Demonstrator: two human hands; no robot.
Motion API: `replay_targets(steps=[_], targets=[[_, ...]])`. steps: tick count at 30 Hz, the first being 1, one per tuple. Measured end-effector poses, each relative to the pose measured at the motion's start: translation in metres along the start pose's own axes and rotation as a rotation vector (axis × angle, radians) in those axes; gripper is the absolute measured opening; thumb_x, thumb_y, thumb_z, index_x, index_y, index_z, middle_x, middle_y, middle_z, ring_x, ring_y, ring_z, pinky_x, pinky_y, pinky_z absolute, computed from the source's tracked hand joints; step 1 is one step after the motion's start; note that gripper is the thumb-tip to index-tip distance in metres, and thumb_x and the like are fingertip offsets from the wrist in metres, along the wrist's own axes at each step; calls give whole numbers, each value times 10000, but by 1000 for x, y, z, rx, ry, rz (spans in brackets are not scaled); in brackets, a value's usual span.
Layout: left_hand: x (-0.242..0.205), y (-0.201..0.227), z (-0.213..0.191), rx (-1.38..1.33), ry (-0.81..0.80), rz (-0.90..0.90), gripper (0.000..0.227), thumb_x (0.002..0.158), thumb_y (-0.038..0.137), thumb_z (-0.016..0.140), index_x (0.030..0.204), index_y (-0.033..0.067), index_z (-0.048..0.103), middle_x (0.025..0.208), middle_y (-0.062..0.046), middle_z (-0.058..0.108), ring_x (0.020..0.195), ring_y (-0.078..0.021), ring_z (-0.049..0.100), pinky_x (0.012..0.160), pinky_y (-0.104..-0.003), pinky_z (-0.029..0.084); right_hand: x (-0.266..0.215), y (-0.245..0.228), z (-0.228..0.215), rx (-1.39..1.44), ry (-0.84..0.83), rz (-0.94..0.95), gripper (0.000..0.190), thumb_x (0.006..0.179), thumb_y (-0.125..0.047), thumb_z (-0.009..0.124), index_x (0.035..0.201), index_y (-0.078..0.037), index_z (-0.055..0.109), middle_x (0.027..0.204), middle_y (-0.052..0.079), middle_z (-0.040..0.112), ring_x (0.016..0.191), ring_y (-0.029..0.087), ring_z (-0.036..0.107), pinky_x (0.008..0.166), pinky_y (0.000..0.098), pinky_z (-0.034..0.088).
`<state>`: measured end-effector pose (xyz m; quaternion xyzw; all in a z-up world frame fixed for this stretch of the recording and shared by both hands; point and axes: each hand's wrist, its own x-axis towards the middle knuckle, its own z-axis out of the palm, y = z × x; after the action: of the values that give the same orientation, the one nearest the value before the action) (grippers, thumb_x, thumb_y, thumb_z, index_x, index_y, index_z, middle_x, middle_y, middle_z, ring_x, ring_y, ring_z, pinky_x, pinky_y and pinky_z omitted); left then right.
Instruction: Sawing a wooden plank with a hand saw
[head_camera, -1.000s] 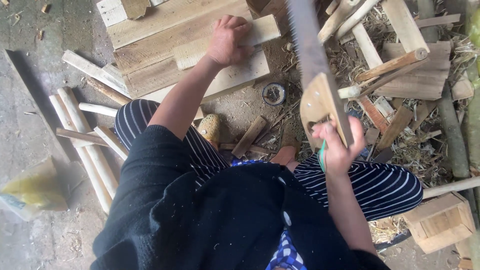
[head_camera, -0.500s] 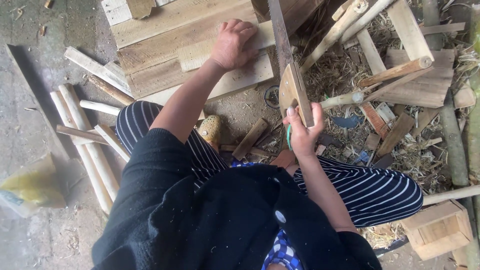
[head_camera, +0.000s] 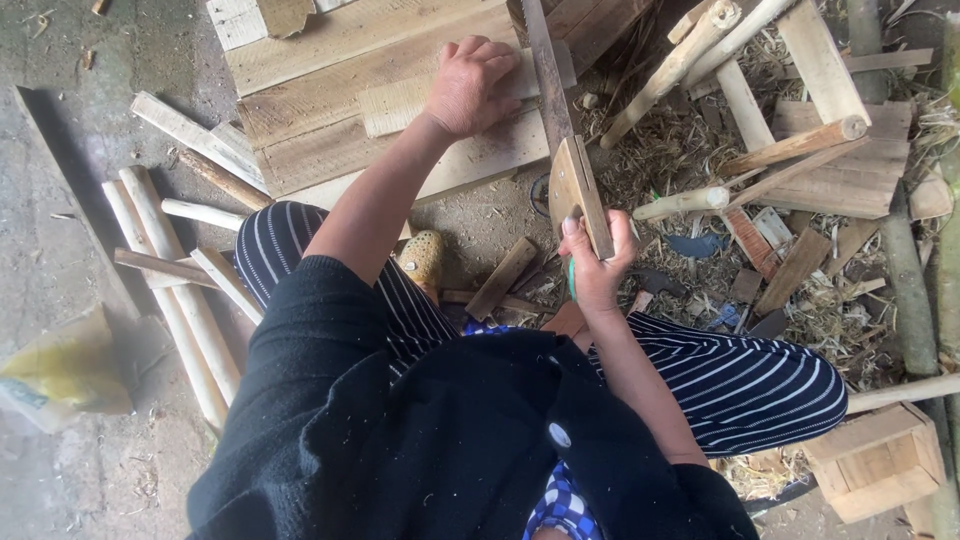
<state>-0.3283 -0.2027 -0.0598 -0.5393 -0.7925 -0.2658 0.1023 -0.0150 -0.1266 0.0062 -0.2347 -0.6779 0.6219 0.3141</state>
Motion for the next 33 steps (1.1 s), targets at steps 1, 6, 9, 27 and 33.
replay_targets(steps=[1, 6, 9, 27, 33], targets=[[1, 1, -2, -3, -6, -6, 578, 801, 465, 852, 1229, 101, 718, 1214, -18, 707, 1051, -283, 567, 804, -455, 381, 0, -1, 0, 34, -3, 20, 250, 928, -189, 759, 931, -46, 554, 721, 66, 608, 511, 158, 627, 466, 275, 546], [-1, 3, -4, -16, -28, -13, 597, 778, 429, 849, 1253, 94, 714, 1244, -37, 694, 1076, -296, 556, 818, -458, 378, -3, 4, -4, -34, -166, 61, 187, 962, -213, 719, 910, -71, 610, 680, 38, 643, 552, 147, 654, 537, 285, 582], [-1, 2, -4, -17, -50, -24, 636, 757, 429, 865, 1274, 96, 702, 1266, -42, 685, 1099, -304, 549, 839, -471, 373, -1, 7, -1, -1, -161, 13, 193, 977, -192, 692, 886, -72, 572, 639, 41, 608, 511, 139, 601, 505, 288, 540], [-1, 0, 0, 5, -88, -33, 658, 778, 432, 878, 1317, 115, 674, 1285, -37, 670, 1118, -304, 530, 864, -467, 371, -8, 11, 1, -23, -167, 19, 211, 969, -187, 703, 872, -75, 552, 626, 42, 573, 507, 144, 581, 504, 283, 516], [1, 2, -3, 38, -114, -25, 644, 799, 434, 872, 1328, 132, 663, 1279, -21, 657, 1107, -297, 522, 847, -462, 378, -25, 4, -12, -148, -232, 76, 201, 983, -260, 679, 912, -107, 568, 676, 8, 612, 574, 118, 616, 561, 274, 549]])
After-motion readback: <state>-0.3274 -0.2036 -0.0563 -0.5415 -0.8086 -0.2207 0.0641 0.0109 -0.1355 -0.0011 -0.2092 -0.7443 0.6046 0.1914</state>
